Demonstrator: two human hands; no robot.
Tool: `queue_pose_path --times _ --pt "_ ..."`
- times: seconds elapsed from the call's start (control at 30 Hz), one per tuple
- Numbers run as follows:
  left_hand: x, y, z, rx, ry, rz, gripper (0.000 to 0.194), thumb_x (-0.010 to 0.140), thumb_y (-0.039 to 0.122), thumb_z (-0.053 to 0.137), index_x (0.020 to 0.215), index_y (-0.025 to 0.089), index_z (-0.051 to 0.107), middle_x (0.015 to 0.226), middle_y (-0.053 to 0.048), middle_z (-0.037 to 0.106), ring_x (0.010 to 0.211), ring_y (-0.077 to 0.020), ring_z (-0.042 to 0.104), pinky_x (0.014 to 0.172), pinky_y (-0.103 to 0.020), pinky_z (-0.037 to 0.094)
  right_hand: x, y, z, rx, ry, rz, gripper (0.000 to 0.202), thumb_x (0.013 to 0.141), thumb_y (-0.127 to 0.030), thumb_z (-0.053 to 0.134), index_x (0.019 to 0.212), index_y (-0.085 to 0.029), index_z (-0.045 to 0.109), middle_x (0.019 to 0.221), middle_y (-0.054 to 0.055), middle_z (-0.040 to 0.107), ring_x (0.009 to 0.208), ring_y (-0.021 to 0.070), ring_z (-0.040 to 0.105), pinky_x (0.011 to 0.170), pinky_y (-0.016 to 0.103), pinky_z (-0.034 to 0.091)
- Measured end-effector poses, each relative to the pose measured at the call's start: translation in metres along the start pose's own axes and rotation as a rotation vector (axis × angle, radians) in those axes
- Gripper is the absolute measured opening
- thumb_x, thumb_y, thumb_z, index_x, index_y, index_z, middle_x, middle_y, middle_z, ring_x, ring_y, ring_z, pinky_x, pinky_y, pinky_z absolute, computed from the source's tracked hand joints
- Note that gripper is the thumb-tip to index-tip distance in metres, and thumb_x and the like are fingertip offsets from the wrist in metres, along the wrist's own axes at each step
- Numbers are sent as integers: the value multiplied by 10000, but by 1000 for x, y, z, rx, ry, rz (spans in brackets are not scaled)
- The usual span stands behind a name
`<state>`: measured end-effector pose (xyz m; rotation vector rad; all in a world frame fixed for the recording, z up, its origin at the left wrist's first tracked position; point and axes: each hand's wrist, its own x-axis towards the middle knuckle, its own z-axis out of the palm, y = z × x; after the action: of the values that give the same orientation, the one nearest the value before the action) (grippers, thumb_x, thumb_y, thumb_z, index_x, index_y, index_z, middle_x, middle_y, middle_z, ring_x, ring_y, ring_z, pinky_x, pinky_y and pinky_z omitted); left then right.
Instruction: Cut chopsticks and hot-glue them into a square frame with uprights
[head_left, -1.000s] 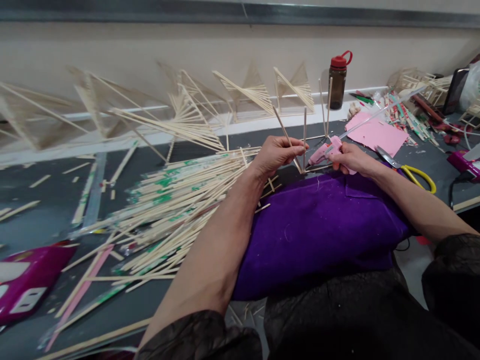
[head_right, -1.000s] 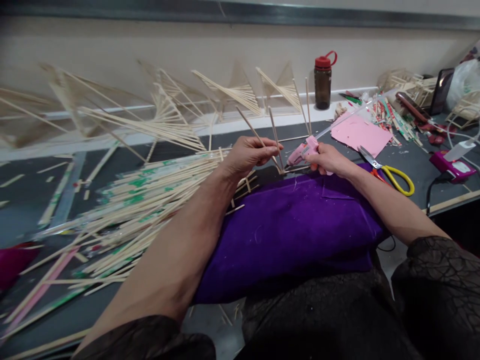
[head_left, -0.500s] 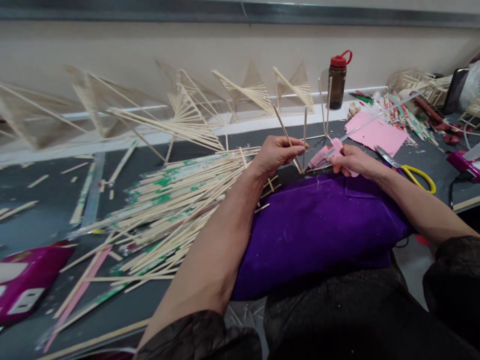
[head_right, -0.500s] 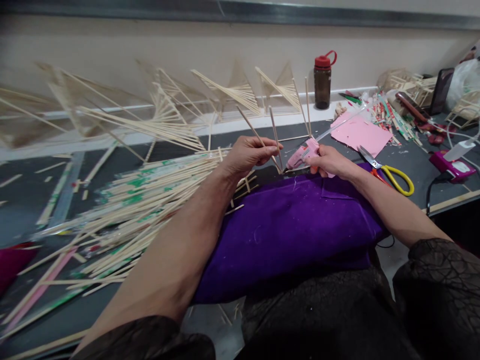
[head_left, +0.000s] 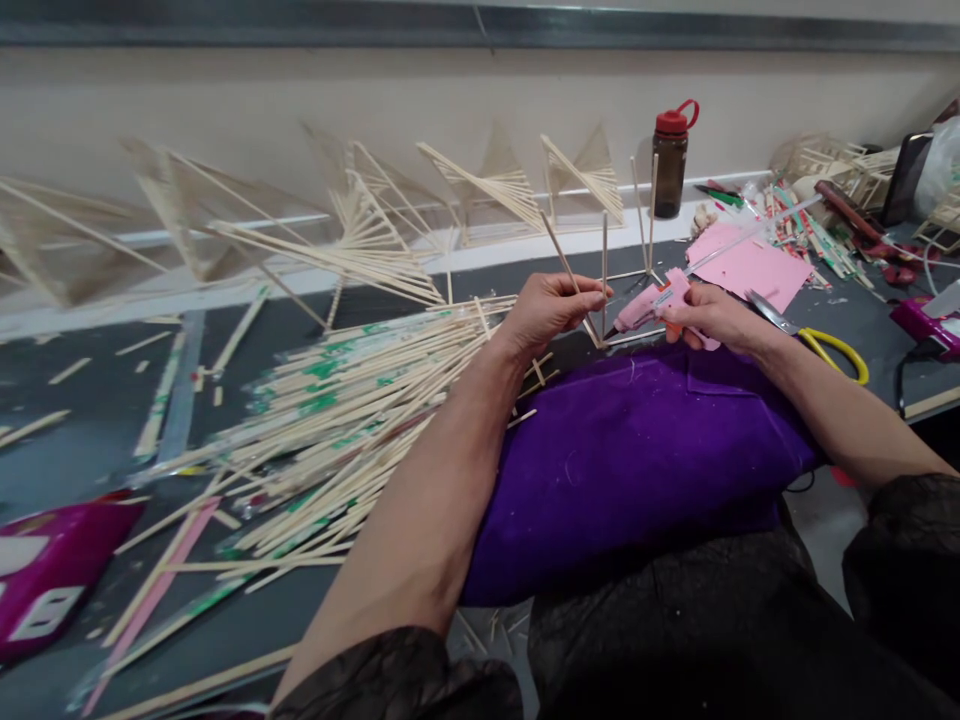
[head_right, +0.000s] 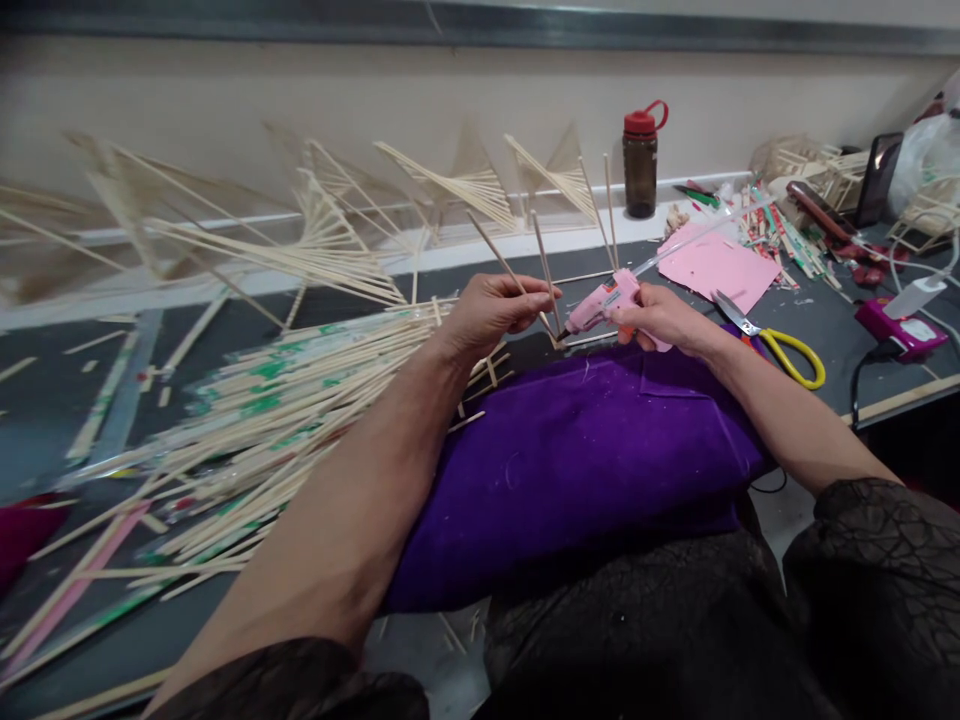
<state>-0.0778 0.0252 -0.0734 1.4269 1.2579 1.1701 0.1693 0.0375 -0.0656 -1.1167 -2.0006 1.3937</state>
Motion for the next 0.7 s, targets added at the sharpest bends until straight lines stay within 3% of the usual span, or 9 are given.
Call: queue_pose_path --times 0.23,0.53,0.7 --pt "0 -6 0 34 -24 -14 224 619 319 788 778 161 801 561 -3 562 467 -58 316 472 -266 181 -2 3 -7 -36 75 -24 288 913 -353 584 688 -177 621 504 11 524 445 98 421 439 257 307" --pt "-2 -6 -6 41 -24 -38 247 609 299 801 818 167 791 644 -5 594 493 -63 379 498 -264 255 -2 6 -10 -17 74 10 259 909 -372 616 728 -187 617 529 4 537 440 95 418 431 254 289" --pt "-3 -5 -13 -27 1 -33 303 605 318 816 865 164 786 605 12 573 468 -56 348 470 -262 217 -7 3 -16 15 89 -30 267 902 -389 609 734 -182 627 551 13 575 469 101 448 439 250 301"
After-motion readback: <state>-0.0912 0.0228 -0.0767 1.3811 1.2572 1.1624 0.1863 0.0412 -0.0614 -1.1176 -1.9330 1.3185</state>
